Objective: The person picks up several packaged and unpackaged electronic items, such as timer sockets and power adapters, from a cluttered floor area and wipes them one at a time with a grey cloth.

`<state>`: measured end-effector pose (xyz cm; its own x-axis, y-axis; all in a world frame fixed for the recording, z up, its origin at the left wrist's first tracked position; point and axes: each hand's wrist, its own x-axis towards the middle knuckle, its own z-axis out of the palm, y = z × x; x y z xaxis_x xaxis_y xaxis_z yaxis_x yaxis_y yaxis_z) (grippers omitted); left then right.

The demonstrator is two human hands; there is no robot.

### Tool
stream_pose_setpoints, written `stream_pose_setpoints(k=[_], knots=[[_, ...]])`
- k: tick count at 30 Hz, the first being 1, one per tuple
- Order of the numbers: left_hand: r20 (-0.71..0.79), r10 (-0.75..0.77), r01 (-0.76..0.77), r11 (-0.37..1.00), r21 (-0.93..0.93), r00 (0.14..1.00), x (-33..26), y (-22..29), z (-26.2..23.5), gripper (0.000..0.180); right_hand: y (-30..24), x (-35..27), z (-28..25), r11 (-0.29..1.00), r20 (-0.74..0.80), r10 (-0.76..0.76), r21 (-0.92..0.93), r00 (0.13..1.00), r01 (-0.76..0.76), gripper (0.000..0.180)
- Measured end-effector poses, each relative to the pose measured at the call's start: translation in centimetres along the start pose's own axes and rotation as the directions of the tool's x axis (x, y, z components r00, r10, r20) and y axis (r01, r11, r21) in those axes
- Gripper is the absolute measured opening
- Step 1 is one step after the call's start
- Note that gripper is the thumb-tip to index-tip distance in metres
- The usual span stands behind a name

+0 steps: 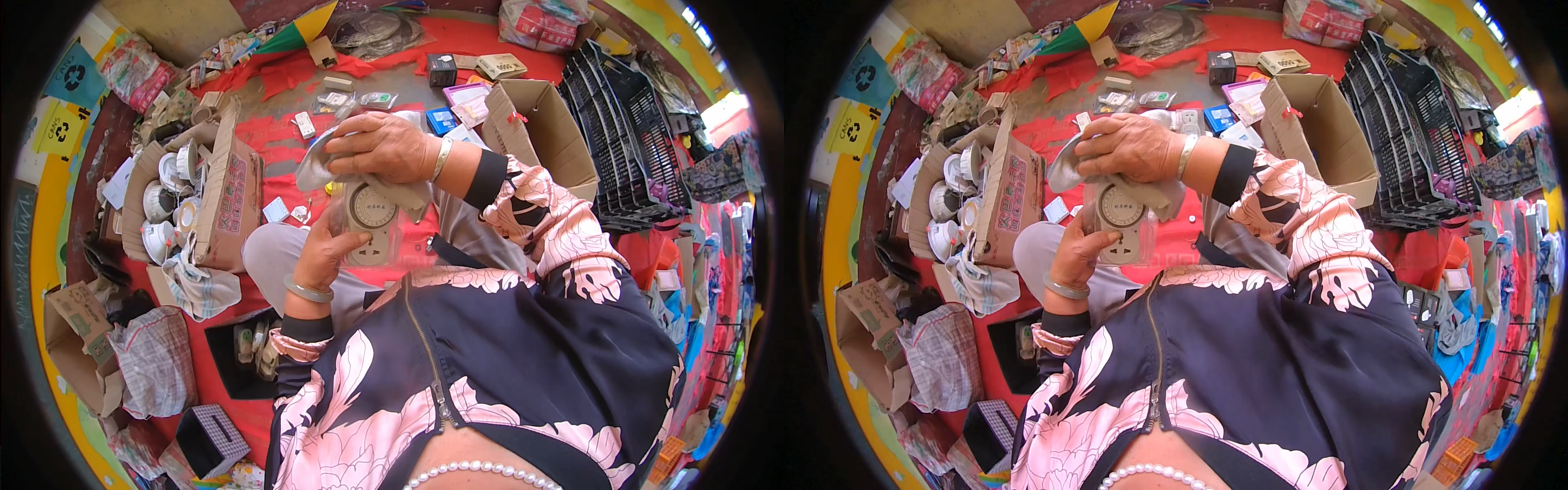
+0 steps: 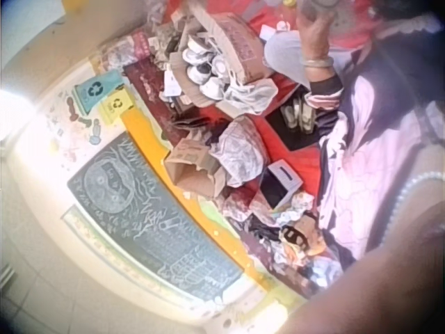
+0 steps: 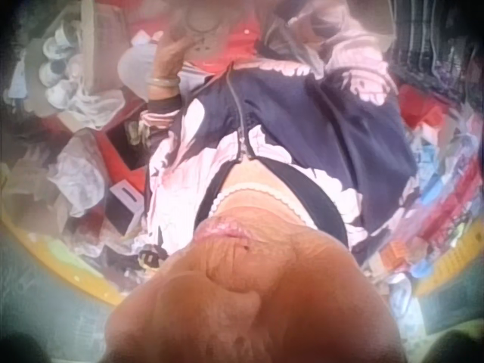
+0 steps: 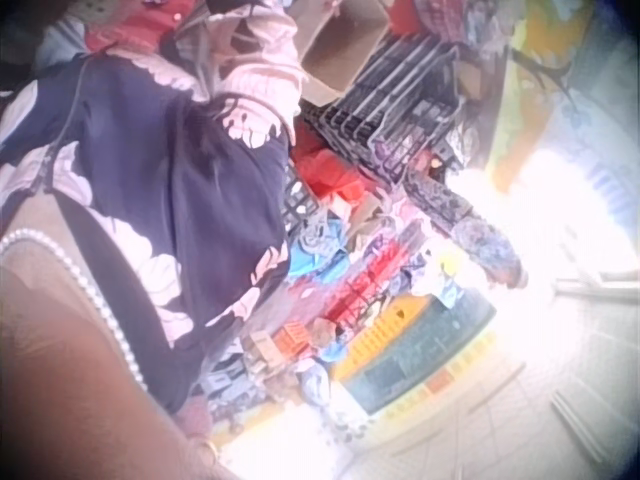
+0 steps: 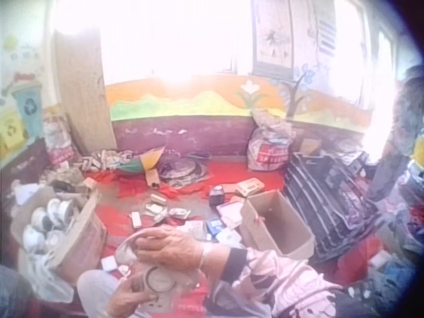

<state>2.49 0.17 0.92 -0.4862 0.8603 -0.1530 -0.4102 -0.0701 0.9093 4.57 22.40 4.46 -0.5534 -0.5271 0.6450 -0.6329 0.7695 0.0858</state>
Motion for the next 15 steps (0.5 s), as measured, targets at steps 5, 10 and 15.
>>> stream_pose_setpoints(k=[5,10,15], knots=[[-0.038,0.034,-0.038,0.996,-0.087,0.999,-0.9,-1.1,-0.9,0.053,4.9,-2.8,0.6,0.799,-0.031,0.295,-0.540,0.955,-0.265,0.030],[-0.120,0.022,-0.042,0.984,-0.172,0.993,-2.4,-0.2,-1.1,0.058,8.5,-3.7,-4.3,0.534,-0.374,0.834,0.356,0.406,-0.767,0.029],[-0.069,0.015,-0.026,0.987,-0.161,0.998,-1.9,0.7,-0.9,0.059,3.9,-0.3,-3.1,0.544,0.035,0.683,0.642,0.729,-0.540,0.038]])
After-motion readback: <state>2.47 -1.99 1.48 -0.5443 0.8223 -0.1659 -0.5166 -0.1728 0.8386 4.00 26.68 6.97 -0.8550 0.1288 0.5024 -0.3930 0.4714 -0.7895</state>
